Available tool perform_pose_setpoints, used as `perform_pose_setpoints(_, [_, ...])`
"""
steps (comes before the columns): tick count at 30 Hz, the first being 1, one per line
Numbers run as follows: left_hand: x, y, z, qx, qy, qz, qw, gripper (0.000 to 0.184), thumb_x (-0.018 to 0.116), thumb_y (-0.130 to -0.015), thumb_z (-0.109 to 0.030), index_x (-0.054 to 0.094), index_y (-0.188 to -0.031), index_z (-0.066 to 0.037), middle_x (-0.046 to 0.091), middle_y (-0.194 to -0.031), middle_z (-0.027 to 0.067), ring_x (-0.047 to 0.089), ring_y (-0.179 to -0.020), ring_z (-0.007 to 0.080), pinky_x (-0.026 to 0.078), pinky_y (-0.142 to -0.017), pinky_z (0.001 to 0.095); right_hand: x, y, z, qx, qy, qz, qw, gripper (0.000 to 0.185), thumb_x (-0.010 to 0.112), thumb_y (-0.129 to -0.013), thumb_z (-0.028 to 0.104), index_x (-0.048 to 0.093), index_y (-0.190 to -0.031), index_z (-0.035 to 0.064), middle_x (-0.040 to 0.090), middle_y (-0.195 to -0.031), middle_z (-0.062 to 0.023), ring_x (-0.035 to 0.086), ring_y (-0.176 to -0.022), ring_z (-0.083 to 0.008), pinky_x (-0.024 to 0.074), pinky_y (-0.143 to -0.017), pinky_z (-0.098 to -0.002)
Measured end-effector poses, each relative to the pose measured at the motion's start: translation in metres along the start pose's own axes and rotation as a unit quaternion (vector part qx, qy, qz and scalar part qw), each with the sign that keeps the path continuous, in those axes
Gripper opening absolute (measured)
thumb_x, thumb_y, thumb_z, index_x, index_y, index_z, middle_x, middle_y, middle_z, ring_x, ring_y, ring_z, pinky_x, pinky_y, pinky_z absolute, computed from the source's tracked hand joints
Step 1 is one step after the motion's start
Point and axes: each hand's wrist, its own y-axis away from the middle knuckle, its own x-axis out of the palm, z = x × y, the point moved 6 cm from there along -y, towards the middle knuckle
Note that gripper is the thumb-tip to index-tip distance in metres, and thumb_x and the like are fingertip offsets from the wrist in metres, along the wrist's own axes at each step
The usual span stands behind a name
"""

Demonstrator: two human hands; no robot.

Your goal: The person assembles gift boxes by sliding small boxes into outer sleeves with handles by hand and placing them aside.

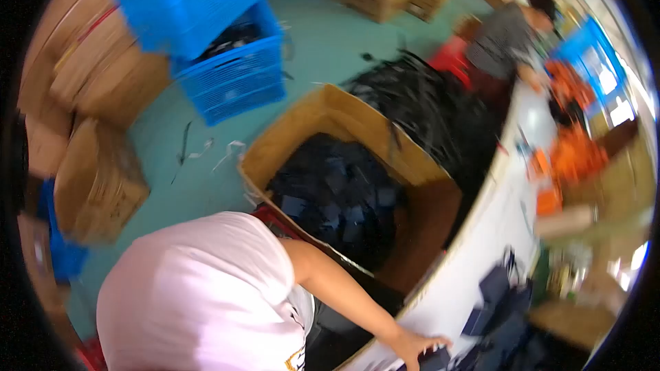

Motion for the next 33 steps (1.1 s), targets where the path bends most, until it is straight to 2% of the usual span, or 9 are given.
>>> perform_pose_setpoints(2, [0.016, 0.061, -0.077, -0.044, 0.034, 0.065, 0.996, 0.124, 0.088, -0.070, -0.016, 0.006, -0.163, -0.024, 0.041, -0.142, 0.0138, 0.045, -0.131, 0.0297, 0.047, -0.105, 0.0448, 0.001, -0.007, 0.000, 0.017, -0.075, -0.034, 0.996, 0.070, 0.068, -0.094, 0.021, 0.037, -0.152, -0.0044, 0.049, -0.146, -0.0255, 0.053, -0.131, -0.0355, 0.0430, -0.111, -0.0481])
perform_pose_setpoints(5, [0.018, 0.094, -0.100, -0.128, 0.175, 0.071, 0.974, 0.113, 0.080, -0.078, -0.002, 0.011, -0.164, -0.023, 0.040, -0.149, 0.0134, 0.049, -0.133, 0.0291, 0.047, -0.108, 0.0436, -0.015, -0.001, 0.004, 0.018, -0.082, -0.046, 0.995, 0.110, 0.088, -0.078, 0.033, 0.022, -0.161, 0.0016, 0.046, -0.150, -0.0253, 0.048, -0.137, -0.0348, 0.0429, -0.110, -0.0462])
perform_pose_setpoints(6, [0.015, 0.093, -0.099, -0.067, 0.134, 0.080, 0.985, 0.115, 0.081, -0.077, -0.003, 0.008, -0.165, -0.019, 0.032, -0.157, 0.0132, 0.042, -0.142, 0.0274, 0.043, -0.113, 0.0425, -0.014, 0.001, 0.011, -0.027, -0.147, -0.008, 0.989, 0.103, 0.081, -0.081, 0.023, 0.020, -0.162, 0.0018, 0.047, -0.148, -0.0238, 0.054, -0.131, -0.0331, 0.0489, -0.103, -0.0404])
perform_pose_setpoints(9, [0.023, 0.094, -0.098, -0.054, -0.066, 0.150, 0.985, 0.122, 0.083, -0.074, -0.010, 0.002, -0.165, -0.010, 0.024, -0.163, 0.0135, 0.028, -0.150, 0.0261, 0.028, -0.122, 0.0409, -0.019, 0.008, 0.008, 0.039, -0.247, -0.061, 0.966, 0.124, 0.093, -0.068, 0.008, 0.013, -0.162, -0.0005, 0.040, -0.154, -0.0197, 0.040, -0.143, -0.0316, 0.0316, -0.118, -0.0422])
perform_pose_setpoints(14, [0.018, 0.078, -0.087, -0.152, 0.061, 0.215, 0.963, 0.097, 0.077, -0.082, -0.014, 0.023, -0.162, -0.010, 0.044, -0.151, 0.0181, 0.040, -0.143, 0.0281, 0.038, -0.117, 0.0406, -0.040, 0.029, -0.004, -0.011, -0.001, -0.121, 0.993, 0.121, 0.090, -0.069, 0.000, 0.011, -0.161, -0.0001, 0.024, -0.162, -0.0187, 0.040, -0.142, -0.0300, 0.0372, -0.117, -0.0443])
perform_pose_setpoints(18, [0.025, 0.064, -0.092, -0.169, -0.187, 0.173, 0.952, 0.069, 0.074, -0.087, -0.010, 0.046, -0.149, -0.002, 0.060, -0.135, 0.0100, 0.057, -0.124, 0.0192, 0.044, -0.107, 0.0356, -0.047, 0.043, -0.006, -0.011, 0.009, -0.143, 0.990, 0.114, 0.085, -0.074, -0.004, 0.010, -0.160, -0.0005, 0.019, -0.164, -0.0216, 0.046, -0.137, -0.0304, 0.0431, -0.113, -0.0424])
perform_pose_setpoints(23, [0.047, 0.052, -0.073, -0.202, -0.215, 0.207, 0.933, 0.057, 0.073, -0.087, -0.002, 0.051, -0.140, -0.004, 0.056, -0.138, 0.0126, 0.060, -0.121, 0.0210, 0.047, -0.106, 0.0356, -0.048, 0.050, -0.013, -0.002, -0.018, -0.146, 0.989, 0.107, 0.077, -0.079, -0.012, 0.009, -0.161, -0.0010, 0.020, -0.165, -0.0257, 0.053, -0.131, -0.0322, 0.0461, -0.110, -0.0399])
perform_pose_setpoints(26, [0.058, 0.048, -0.066, -0.252, -0.128, 0.124, 0.951, 0.073, 0.082, -0.080, 0.003, 0.046, -0.142, -0.006, 0.052, -0.142, 0.0159, 0.059, -0.125, 0.0230, 0.048, -0.107, 0.0329, -0.057, 0.056, -0.020, -0.017, 0.030, -0.188, 0.982, 0.103, 0.077, -0.081, -0.011, 0.011, -0.160, -0.0019, 0.033, -0.158, -0.0275, 0.053, -0.132, -0.0324, 0.0458, -0.109, -0.0401])
perform_pose_setpoints(33, [0.073, 0.044, -0.055, -0.286, -0.109, 0.170, 0.937, 0.030, 0.073, -0.093, -0.010, 0.064, -0.120, -0.001, 0.064, -0.129, 0.0150, 0.060, -0.123, 0.0215, 0.047, -0.106, 0.0352, -0.065, 0.068, -0.030, -0.017, 0.042, -0.227, 0.973, 0.095, 0.078, -0.083, -0.007, 0.020, -0.158, -0.0037, 0.057, -0.133, -0.0268, 0.062, -0.121, -0.0321, 0.0472, -0.106, -0.0377])
